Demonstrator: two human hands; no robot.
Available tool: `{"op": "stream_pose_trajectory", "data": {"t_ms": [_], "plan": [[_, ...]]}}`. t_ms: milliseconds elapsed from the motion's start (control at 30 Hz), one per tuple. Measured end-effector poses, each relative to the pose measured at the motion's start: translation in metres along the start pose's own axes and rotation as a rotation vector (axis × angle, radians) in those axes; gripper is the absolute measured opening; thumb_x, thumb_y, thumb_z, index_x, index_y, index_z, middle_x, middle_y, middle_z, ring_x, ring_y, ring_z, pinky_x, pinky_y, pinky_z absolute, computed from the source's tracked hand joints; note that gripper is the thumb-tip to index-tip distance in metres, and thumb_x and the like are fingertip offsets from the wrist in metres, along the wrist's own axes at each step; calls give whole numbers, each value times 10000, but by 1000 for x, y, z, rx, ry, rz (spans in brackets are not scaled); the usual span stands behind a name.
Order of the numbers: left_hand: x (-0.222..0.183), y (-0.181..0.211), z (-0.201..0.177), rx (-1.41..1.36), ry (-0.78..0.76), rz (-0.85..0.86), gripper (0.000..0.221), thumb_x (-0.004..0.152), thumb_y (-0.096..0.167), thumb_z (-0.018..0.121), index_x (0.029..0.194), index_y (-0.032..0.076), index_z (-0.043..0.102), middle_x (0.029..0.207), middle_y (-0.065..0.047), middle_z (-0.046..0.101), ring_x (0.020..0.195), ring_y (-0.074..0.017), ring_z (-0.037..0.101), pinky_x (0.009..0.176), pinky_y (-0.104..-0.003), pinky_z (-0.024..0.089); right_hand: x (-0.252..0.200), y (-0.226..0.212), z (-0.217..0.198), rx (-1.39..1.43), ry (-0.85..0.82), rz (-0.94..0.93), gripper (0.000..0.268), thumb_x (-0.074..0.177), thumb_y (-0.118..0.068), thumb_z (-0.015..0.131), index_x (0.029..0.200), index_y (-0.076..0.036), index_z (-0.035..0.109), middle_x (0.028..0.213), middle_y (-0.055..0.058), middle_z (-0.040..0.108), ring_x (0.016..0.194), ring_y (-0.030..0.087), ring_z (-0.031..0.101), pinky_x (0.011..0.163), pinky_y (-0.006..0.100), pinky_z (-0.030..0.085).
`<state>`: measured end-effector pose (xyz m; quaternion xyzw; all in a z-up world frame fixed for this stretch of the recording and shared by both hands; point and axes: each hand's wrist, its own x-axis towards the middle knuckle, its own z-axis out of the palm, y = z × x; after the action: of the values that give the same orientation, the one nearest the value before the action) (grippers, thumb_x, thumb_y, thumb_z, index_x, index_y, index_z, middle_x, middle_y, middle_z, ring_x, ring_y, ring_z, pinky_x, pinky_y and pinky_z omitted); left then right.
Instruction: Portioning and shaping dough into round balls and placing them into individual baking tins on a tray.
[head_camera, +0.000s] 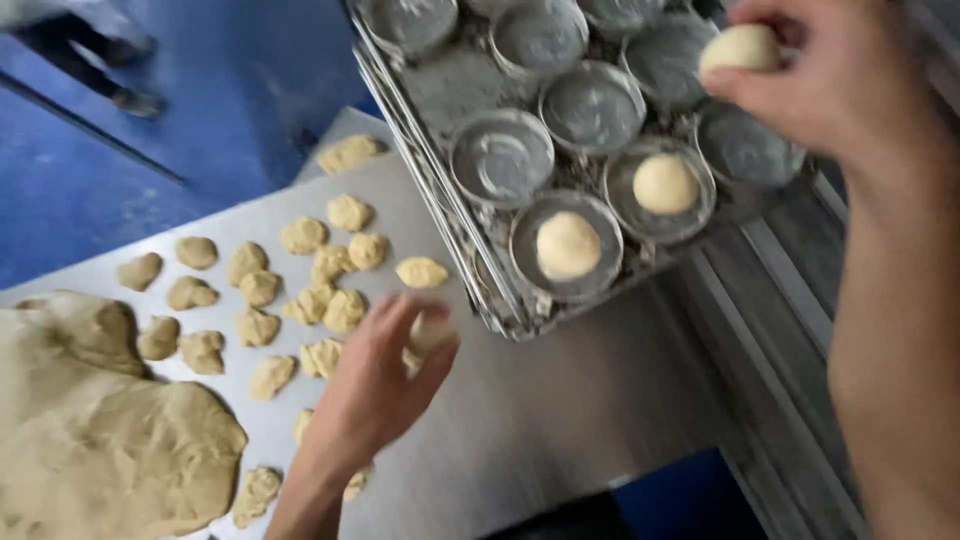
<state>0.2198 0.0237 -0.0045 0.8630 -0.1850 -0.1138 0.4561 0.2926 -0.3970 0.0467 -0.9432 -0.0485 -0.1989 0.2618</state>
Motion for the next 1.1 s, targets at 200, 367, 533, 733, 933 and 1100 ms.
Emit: {"op": "stream_pose_trajectory", "data": {"t_ms": [200, 367, 533, 733, 933, 1100], "plan": [[107, 63, 6, 196, 256, 308, 268, 908, 89, 689, 1166, 68, 620, 1116, -184, 617, 1036, -389, 631, 858, -461, 528, 71, 87, 73, -302, -193, 66, 468, 871, -263, 896, 1268, -70, 739, 1149, 197, 743, 1007, 345, 723, 846, 477, 583], [179, 20, 54, 419, 244, 228, 348, 873, 1, 582, 1213, 53, 630, 1177, -214, 610, 1122, -382, 609, 960, -474, 527, 63, 67, 65, -476, -312, 5, 627, 819, -405, 882, 1345, -101, 725, 1127, 215, 744, 966, 390, 715, 842, 522, 561], [154, 65, 34, 500, 401, 385, 744, 668, 322, 818, 1316, 30, 597, 1310, -337, 548, 1174, -514, 541, 883, -605, 477, 33, 14, 35, -391, -327, -138, 609, 893, -457, 787, 1384, -106, 698, 1218, 195, 723, 1048, 349, 710, 897, 477, 574], [94, 61, 82, 342, 102, 425, 547, 880, 345, 681, 1362, 100, 594, 1409, -190, 576, 1303, -367, 553, 1061, -520, 490, -10, -27, 29, -307, -615, 52, 517, 833, -467, 775, 1264, -190, 705, 1158, 80, 730, 1011, 253, 738, 894, 415, 593], [93, 57, 92, 448, -25, 514, 467, 921, 365, 676, 1298, 94, 630, 1396, -177, 573, 1359, -360, 505, 1085, -517, 443, -46, -41, 20, -374, -328, 49, 541, 850, -398, 754, 1305, -111, 703, 1238, 141, 702, 992, 291, 725, 878, 451, 577], [119, 35, 86, 471, -106, 526, 448, 823, 163, 687, 1264, 102, 641, 1387, -150, 591, 1329, -347, 527, 1090, -471, 451, -109, -72, 12, -109, -13, 120, 365, 955, -173, 711, 1283, -14, 684, 1207, 185, 700, 989, 247, 707, 831, 378, 587]]}}
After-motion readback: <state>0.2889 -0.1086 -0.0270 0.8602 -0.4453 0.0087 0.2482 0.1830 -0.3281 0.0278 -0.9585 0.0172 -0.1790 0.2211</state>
